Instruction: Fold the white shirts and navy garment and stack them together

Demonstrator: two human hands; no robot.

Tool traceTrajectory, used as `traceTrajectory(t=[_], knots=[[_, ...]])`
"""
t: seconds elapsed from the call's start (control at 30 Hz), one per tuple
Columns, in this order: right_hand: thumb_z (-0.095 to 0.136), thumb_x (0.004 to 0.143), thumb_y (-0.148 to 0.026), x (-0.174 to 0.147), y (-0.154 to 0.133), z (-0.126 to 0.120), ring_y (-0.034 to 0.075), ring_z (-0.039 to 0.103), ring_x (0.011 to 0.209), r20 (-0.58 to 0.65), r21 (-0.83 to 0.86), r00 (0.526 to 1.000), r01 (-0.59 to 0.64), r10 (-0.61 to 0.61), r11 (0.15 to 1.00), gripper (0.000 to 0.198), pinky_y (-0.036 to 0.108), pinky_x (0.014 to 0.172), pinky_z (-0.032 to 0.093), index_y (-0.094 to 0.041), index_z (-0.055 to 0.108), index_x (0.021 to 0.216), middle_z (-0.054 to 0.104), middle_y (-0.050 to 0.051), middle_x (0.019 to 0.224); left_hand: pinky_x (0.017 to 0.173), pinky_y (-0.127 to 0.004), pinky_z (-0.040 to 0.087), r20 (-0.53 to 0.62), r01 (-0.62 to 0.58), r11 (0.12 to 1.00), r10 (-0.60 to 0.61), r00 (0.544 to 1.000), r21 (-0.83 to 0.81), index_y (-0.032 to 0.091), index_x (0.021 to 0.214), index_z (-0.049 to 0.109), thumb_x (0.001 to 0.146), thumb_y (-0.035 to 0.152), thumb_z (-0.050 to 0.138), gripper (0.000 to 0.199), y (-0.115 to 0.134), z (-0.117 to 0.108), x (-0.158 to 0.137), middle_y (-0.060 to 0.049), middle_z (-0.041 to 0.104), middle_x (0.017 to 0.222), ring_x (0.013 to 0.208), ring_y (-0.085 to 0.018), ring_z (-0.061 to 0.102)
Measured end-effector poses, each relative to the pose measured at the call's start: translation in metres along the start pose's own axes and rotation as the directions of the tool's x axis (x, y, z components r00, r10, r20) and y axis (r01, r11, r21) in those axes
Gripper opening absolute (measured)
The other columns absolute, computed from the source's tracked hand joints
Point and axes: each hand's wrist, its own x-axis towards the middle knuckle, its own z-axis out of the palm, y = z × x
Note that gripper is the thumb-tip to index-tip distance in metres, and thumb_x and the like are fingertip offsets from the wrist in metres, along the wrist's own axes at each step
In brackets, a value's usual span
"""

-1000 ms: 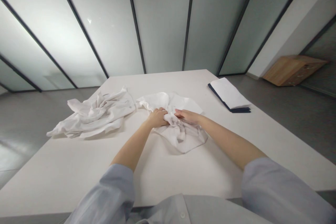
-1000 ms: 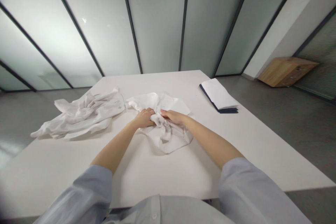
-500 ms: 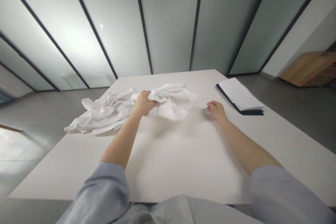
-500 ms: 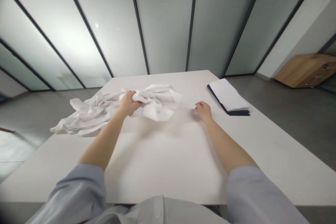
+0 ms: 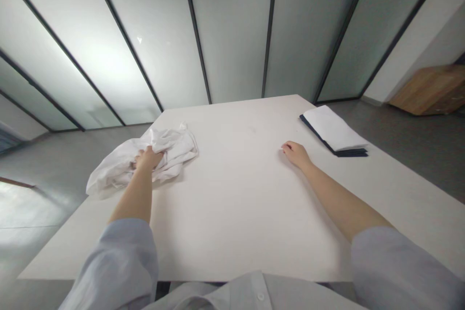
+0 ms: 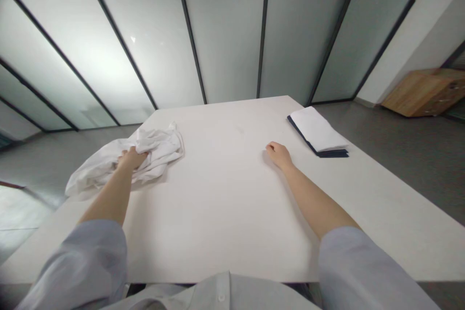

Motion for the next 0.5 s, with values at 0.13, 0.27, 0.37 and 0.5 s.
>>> traceTrajectory(t=[0.13, 0.27, 0.37, 0.5], knots=[[0.045, 0.087, -0.026, -0.001, 0.002, 0.002, 0.019, 0.06, 0.077, -0.001, -0.065, 0.999, 0.039, -0.039, 0.997, 0.025, 0.027, 0.066, 0.038, -0.018, 0.068, 0.082, 0.071, 0.007, 0.083, 0.105, -0.065, 0.031, 0.098, 0.176, 0.984, -0.177, 0.979, 0.021, 0.016, 0.147, 0.031, 0.078, 0.054, 0.054, 0.083, 0.001, 0.023, -0.019, -0.024, 0.029, 0.153, 0.138, -0.046, 0.029], [0.046, 0.087, -0.026, -0.001, 0.002, 0.003, 0.02, 0.06, 0.076, 0.019, -0.149, 0.996, 0.089, -0.088, 0.985, 0.025, 0.027, 0.064, 0.037, -0.018, 0.069, 0.082, 0.071, 0.008, 0.083, 0.108, -0.069, 0.018, -0.011, 0.126, 0.991, -0.126, 0.992, 0.039, 0.01, 0.15, 0.025, 0.081, 0.052, 0.052, 0.085, 0.018, 0.015, -0.034, -0.024, 0.018, 0.158, 0.144, -0.046, 0.011], [0.046, 0.087, -0.025, 0.0, 0.001, 0.004, 0.02, 0.059, 0.076, 0.037, -0.19, 0.992, 0.126, -0.121, 0.974, 0.024, 0.027, 0.064, 0.037, -0.019, 0.069, 0.081, 0.071, 0.008, 0.084, 0.111, -0.067, 0.014, -0.143, -0.073, 0.993, 0.086, 0.986, 0.096, 0.012, 0.148, 0.031, 0.083, 0.047, 0.051, 0.077, 0.046, 0.019, -0.055, -0.021, 0.022, 0.158, 0.146, -0.044, 0.008], [0.048, 0.085, -0.024, 0.001, 0.002, 0.005, 0.019, 0.059, 0.076, 0.031, -0.208, 0.991, 0.132, -0.128, 0.969, 0.023, 0.026, 0.065, 0.037, -0.018, 0.07, 0.081, 0.071, 0.008, 0.086, 0.111, -0.049, 0.029, 0.106, -0.472, 0.881, 0.465, 0.879, 0.046, 0.018, 0.139, 0.046, 0.086, 0.044, 0.05, 0.059, 0.101, 0.047, -0.086, -0.015, 0.052, 0.141, 0.133, -0.032, 0.043]])
